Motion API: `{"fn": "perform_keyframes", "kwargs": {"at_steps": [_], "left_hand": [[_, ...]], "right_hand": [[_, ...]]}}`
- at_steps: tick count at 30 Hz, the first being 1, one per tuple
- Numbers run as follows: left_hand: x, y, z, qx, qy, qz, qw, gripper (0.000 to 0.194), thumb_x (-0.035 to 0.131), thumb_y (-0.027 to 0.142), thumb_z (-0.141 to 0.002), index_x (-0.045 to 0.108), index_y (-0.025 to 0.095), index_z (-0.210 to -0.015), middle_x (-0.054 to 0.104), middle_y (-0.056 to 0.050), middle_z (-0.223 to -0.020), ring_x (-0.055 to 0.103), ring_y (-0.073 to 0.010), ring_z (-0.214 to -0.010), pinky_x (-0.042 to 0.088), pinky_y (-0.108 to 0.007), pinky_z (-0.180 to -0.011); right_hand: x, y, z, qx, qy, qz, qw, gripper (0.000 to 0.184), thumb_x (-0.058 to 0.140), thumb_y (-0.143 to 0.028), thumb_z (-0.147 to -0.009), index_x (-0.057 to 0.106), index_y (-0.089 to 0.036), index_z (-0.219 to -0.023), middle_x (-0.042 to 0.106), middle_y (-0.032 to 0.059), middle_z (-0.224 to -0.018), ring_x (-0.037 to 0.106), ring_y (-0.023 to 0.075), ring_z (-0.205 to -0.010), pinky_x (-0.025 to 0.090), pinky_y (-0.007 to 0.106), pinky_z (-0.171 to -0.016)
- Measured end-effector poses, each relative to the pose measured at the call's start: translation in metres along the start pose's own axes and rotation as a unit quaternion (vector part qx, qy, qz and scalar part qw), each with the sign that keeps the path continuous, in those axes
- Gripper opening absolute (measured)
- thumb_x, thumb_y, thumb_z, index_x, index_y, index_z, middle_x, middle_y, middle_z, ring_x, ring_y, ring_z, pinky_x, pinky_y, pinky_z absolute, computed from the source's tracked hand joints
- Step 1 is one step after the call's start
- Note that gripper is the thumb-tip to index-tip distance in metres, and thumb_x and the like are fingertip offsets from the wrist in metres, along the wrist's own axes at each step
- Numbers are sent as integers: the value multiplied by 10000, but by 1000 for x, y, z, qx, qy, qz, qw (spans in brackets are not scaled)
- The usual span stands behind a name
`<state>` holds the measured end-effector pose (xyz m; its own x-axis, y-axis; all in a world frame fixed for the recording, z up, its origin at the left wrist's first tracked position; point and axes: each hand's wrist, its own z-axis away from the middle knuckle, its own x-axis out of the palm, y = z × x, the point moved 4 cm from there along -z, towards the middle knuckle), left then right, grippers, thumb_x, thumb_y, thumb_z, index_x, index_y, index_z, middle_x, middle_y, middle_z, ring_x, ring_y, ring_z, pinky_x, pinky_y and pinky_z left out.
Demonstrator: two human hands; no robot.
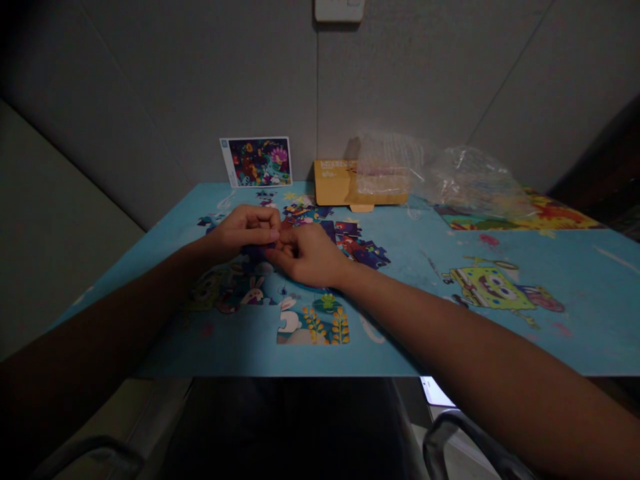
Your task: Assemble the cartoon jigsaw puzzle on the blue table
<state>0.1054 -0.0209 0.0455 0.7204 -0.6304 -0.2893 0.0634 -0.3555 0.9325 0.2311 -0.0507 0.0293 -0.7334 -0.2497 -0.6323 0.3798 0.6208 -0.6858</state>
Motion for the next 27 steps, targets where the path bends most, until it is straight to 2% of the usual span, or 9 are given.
{"fn": "perform_keyframes", "kwargs": {"at_steps": [7,17,27], "left_hand": [[4,-5,0,-23,-21,-53,998,274,644,334,-733,483,159,-597,449,52,-515,397,-67,-482,272,-179,-435],[2,-1,0,7,7,-32,999,333,612,389,-789,493,157,-582,470,28,-529,405,-76,-499,270,-198,-444],[0,5,-1,39,28,-69,996,372,584,429,-813,511,163,-563,477,26,-529,428,-84,-485,332,-218,-464]], "right_hand": [[3,-4,-1,-33,-64,82,994,359,554,-253,-850,418,-178,-526,331,-75,-441,319,62,-465,207,260,-525],[2,-2,0,-12,-49,47,998,345,548,-282,-888,511,-154,-569,413,-57,-472,340,60,-463,226,260,-516],[2,-4,-1,-9,-51,47,998,347,536,-301,-876,437,-181,-565,385,-65,-471,332,67,-465,213,259,-517]]}}
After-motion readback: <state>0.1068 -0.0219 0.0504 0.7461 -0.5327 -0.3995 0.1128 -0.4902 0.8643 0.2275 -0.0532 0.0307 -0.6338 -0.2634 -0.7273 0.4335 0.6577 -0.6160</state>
